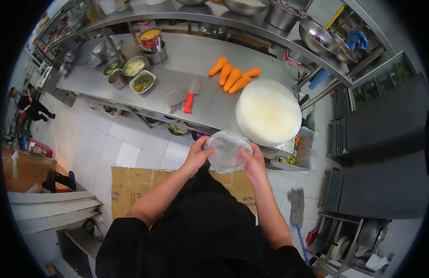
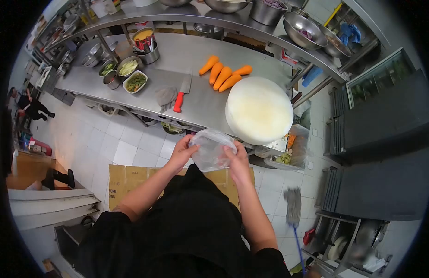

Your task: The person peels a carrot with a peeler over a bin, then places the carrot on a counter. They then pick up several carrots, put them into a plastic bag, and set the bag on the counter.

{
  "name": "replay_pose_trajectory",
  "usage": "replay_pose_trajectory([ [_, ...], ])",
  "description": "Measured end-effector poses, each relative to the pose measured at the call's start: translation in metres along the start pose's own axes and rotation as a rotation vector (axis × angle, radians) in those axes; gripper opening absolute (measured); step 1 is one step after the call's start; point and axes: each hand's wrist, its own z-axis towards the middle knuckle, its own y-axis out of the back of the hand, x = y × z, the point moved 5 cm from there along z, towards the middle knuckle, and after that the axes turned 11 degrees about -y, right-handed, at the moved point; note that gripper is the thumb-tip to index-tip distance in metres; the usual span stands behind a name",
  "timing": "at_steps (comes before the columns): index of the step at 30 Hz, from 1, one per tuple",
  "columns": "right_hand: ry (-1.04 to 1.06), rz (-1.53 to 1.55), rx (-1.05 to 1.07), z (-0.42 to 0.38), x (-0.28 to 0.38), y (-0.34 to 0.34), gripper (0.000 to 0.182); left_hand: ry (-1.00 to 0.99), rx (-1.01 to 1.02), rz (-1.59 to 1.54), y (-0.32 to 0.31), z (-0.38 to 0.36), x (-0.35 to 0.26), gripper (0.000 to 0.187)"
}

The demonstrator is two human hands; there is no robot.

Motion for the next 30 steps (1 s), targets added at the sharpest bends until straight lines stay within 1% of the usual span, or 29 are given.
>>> replay_pose_trajectory([
  [2,0.347,-0.225,-0.168,-0.016,0.011,-0.007,0.036,-0.106,-0.042,0.045,-0.007,-0.007,-0.015,0.026],
  [3,0.372,-0.285,-0.166,-0.019,0.013,-0.012,0.037,-0.156,-0.055,0.066,-0.011,-0.011,-0.023,0.026],
  [4,0.397,-0.345,-0.173,-0.023,0.015,-0.014,0.038,-0.105,-0.047,0.038,-0.018,-0.016,-0.026,0.026],
  [5,0.425,-0.407,-0.187,-0.026,0.019,-0.013,0.038,-0.155,-0.046,0.085,-0.022,-0.017,-0.029,0.025],
  [6,0.335,-0.477,-0.151,-0.018,0.013,-0.009,0.031,-0.205,-0.044,0.128,-0.027,-0.017,-0.031,0.025],
  [9,0.098,-0.157,0.017,-0.012,-0.003,0.001,0.026,-0.330,-0.085,0.185,-0.027,-0.002,-0.025,0.020],
  [10,0.056,0.126,0.099,-0.021,0.001,-0.008,0.023,-0.354,-0.102,0.233,-0.019,0.009,-0.019,0.020],
  [12,0.011,0.312,0.264,-0.019,-0.011,-0.013,0.025,-0.371,-0.167,0.314,-0.004,0.033,0.002,0.016],
  [13,-0.008,0.406,0.347,-0.016,-0.016,-0.016,0.025,-0.213,-0.133,0.215,0.000,0.042,0.017,0.018],
  [15,-0.050,0.387,0.481,-0.006,-0.017,-0.021,0.028,0.105,-0.056,0.022,0.006,0.054,0.040,0.020],
  [16,-0.065,0.340,0.398,0.002,-0.017,-0.024,0.029,0.121,0.021,-0.057,0.003,0.052,0.019,0.031],
  [17,-0.085,0.293,0.316,0.010,-0.016,-0.027,0.031,0.114,0.071,-0.099,0.006,0.054,-0.002,0.035],
  [19,-0.108,0.130,-0.142,0.025,-0.018,-0.029,0.033,0.109,0.168,-0.179,0.023,0.062,-0.031,0.044],
  [22,-0.260,0.223,0.108,0.051,-0.036,-0.043,0.042,-0.020,0.120,0.000,0.078,0.101,-0.033,0.049],
  [25,-0.181,0.397,0.401,0.072,-0.038,-0.079,0.047,-0.204,0.264,0.423,0.121,0.128,0.016,0.053],
  [26,-0.146,0.402,0.374,0.077,-0.031,-0.093,0.048,-0.147,0.331,0.360,0.127,0.129,0.033,0.052],
  [28,-0.082,0.419,0.314,0.079,-0.019,-0.124,0.049,0.106,0.448,0.086,0.124,0.122,0.012,0.054],
  [29,-0.081,0.354,0.189,0.084,-0.023,-0.124,0.049,0.234,0.501,-0.054,0.126,0.114,-0.004,0.056],
  [30,-0.078,0.285,0.065,0.088,-0.023,-0.118,0.049,0.254,0.494,-0.089,0.134,0.116,-0.017,0.059],
])
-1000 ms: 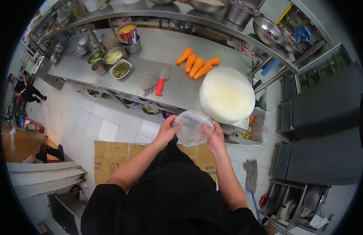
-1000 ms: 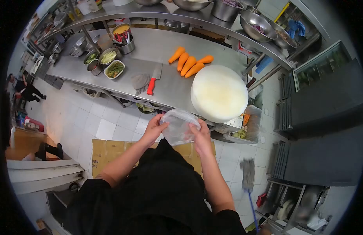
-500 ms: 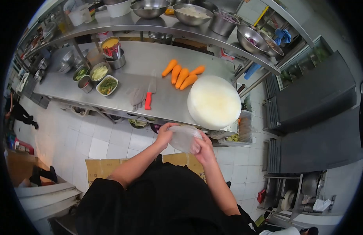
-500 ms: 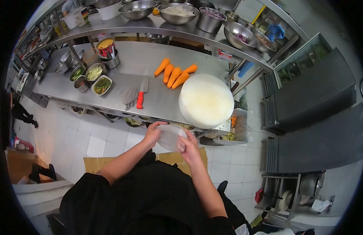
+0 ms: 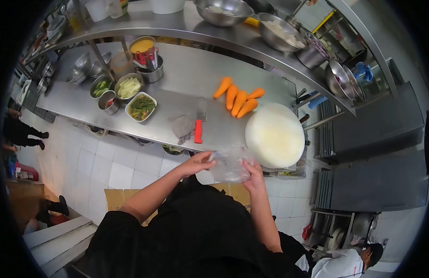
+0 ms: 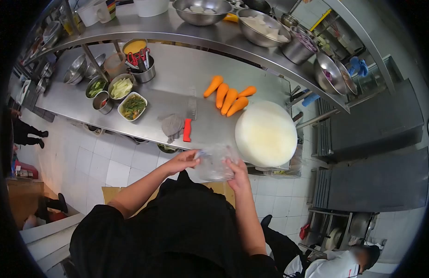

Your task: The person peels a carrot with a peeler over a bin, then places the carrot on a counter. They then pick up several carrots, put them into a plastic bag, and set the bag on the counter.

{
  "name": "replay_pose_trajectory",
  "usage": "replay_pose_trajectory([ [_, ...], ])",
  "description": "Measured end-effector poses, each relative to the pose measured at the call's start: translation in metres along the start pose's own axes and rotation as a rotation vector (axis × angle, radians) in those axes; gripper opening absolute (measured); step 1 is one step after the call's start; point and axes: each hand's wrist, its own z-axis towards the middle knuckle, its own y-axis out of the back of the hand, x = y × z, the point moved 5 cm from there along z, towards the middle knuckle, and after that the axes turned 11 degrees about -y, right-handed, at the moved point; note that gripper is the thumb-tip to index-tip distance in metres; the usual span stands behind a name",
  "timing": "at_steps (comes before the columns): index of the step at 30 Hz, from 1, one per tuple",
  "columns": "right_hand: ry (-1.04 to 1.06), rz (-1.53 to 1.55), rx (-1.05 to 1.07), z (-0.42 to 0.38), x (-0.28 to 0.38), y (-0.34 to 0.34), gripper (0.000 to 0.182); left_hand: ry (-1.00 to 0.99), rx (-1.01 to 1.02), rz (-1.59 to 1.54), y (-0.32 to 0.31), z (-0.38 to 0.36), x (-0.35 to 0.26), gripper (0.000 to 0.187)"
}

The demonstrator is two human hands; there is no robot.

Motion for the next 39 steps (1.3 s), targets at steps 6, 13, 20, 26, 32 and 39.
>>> replay_pose_trajectory([
  [6,-0.077,-0.014,-0.253,0.008,-0.022,0.061,0.048,-0.708,-0.373,1.368,0.109,0.012,-0.059,0.040],
  [13,-0.142,-0.256,-0.213,0.014,-0.030,0.037,0.051,-0.370,-0.432,1.637,0.191,0.035,-0.061,0.031],
  [20,-0.067,-0.354,-0.147,0.005,0.039,0.015,0.053,-0.273,-0.590,1.975,0.172,0.024,-0.062,0.039],
  [26,-0.209,-0.157,0.238,0.028,0.079,0.031,0.053,-0.151,-0.383,0.166,-0.005,0.050,-0.029,0.050],
  [32,-0.222,-0.129,0.261,0.031,0.113,0.029,0.051,-0.235,-0.587,-0.040,-0.055,0.074,0.002,0.049],
  [39,-0.185,-0.577,0.351,0.055,0.103,0.084,0.028,-0.110,-0.684,-0.594,-0.061,0.068,0.016,0.045],
])
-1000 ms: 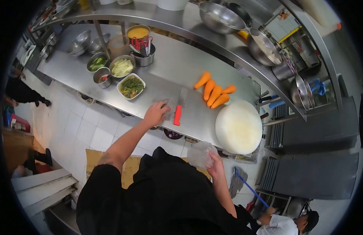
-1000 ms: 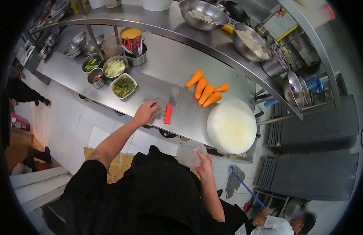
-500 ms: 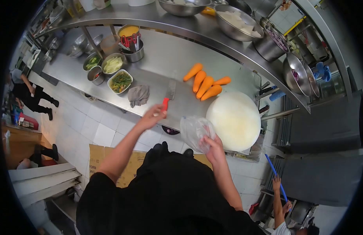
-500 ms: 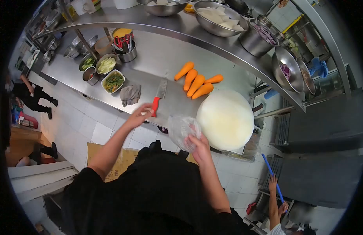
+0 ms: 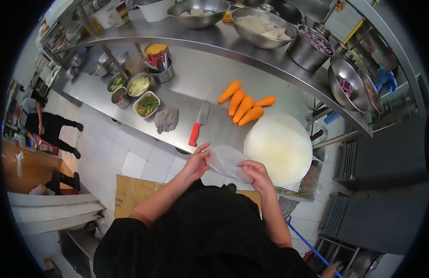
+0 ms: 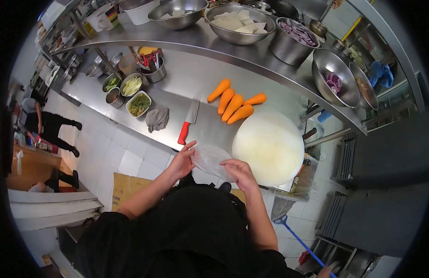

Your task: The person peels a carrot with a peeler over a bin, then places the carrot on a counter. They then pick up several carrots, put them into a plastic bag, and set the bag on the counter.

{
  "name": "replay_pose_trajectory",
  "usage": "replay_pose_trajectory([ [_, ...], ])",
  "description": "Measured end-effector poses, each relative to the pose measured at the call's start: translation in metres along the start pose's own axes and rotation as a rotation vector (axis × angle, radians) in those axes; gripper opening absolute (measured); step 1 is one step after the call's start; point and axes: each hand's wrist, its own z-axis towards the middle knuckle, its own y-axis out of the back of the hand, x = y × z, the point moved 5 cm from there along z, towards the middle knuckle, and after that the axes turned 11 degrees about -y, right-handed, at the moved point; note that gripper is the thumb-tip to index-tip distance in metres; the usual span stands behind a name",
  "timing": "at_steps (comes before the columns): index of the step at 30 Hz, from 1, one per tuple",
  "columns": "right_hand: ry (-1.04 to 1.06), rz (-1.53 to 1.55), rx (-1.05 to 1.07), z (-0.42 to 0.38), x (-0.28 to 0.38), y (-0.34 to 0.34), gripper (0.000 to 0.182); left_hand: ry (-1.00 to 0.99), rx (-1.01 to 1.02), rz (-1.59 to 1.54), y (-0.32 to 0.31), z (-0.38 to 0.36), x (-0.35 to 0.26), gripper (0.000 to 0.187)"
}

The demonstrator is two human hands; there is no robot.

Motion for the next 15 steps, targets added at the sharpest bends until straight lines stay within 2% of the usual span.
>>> replay_pose_trajectory([
  [1,0.068,-0.134,-0.120,0.003,-0.003,-0.003,0.025,0.012,0.127,-0.052,-0.004,0.001,-0.003,0.041],
  [3,0.191,-0.413,-0.359,0.018,-0.018,-0.012,0.021,0.082,0.276,0.051,-0.015,0.003,-0.008,0.037],
  [4,0.163,-0.509,-0.484,0.030,-0.038,-0.004,0.023,0.117,0.345,0.096,-0.018,0.001,-0.010,0.034],
  [5,0.133,-0.607,-0.606,0.047,-0.062,0.009,0.026,0.117,0.534,0.280,-0.011,0.013,-0.007,0.024],
  [6,0.103,-0.706,-0.726,0.056,-0.075,0.014,0.028,-0.079,0.584,0.605,-0.005,0.027,-0.013,0.022],
  [8,0.039,-0.733,-0.717,0.074,-0.074,-0.002,0.032,-0.499,0.650,1.257,-0.002,0.050,-0.025,0.017],
  [9,0.008,-0.744,-0.717,0.085,-0.072,-0.012,0.033,-0.685,0.575,1.422,0.004,0.065,-0.029,0.020],
  [12,0.097,-0.733,-0.679,0.127,-0.057,-0.041,0.035,-1.082,0.518,1.707,0.008,0.087,-0.055,0.028],
  [15,0.148,-0.630,-0.575,0.161,-0.053,-0.058,0.036,-1.173,0.414,1.678,0.021,0.095,-0.084,0.033],
])
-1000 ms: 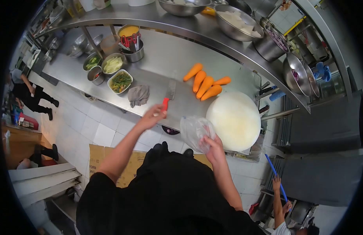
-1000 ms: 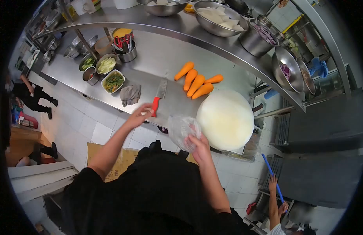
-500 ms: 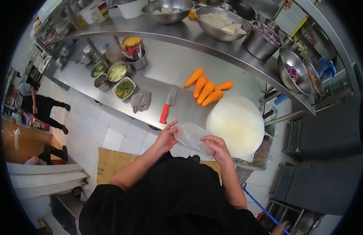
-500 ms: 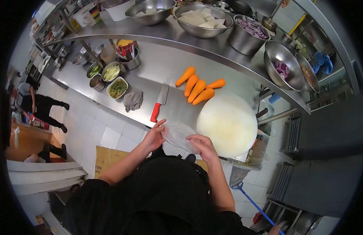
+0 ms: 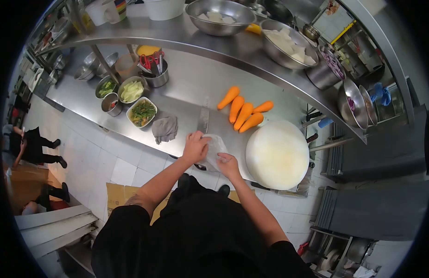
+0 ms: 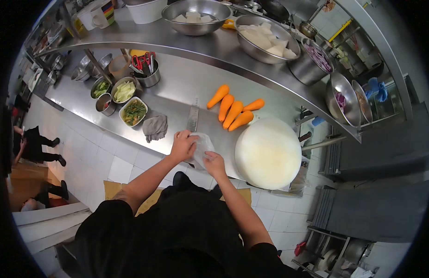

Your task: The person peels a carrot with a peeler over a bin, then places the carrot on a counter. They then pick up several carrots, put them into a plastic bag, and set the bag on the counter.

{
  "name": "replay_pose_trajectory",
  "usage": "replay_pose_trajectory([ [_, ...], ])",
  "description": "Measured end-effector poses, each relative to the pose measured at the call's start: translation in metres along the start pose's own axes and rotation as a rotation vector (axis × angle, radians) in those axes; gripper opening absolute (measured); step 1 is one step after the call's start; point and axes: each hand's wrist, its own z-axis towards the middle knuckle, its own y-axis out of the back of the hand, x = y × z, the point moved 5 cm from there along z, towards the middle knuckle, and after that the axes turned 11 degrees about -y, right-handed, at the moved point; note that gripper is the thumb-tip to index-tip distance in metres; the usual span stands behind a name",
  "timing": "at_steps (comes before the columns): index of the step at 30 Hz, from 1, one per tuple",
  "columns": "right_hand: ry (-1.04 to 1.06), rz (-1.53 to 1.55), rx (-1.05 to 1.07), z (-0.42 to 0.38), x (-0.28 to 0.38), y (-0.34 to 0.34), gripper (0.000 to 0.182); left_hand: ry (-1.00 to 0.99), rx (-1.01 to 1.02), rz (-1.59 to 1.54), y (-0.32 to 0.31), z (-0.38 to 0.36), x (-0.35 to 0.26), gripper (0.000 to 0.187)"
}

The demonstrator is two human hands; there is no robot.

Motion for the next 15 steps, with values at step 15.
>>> replay_pose_trajectory([
  [15,0.104,-0.108,0.022,0.048,0.068,-0.032,0.030,0.094,-0.266,-0.233,0.052,-0.004,0.052,0.029],
])
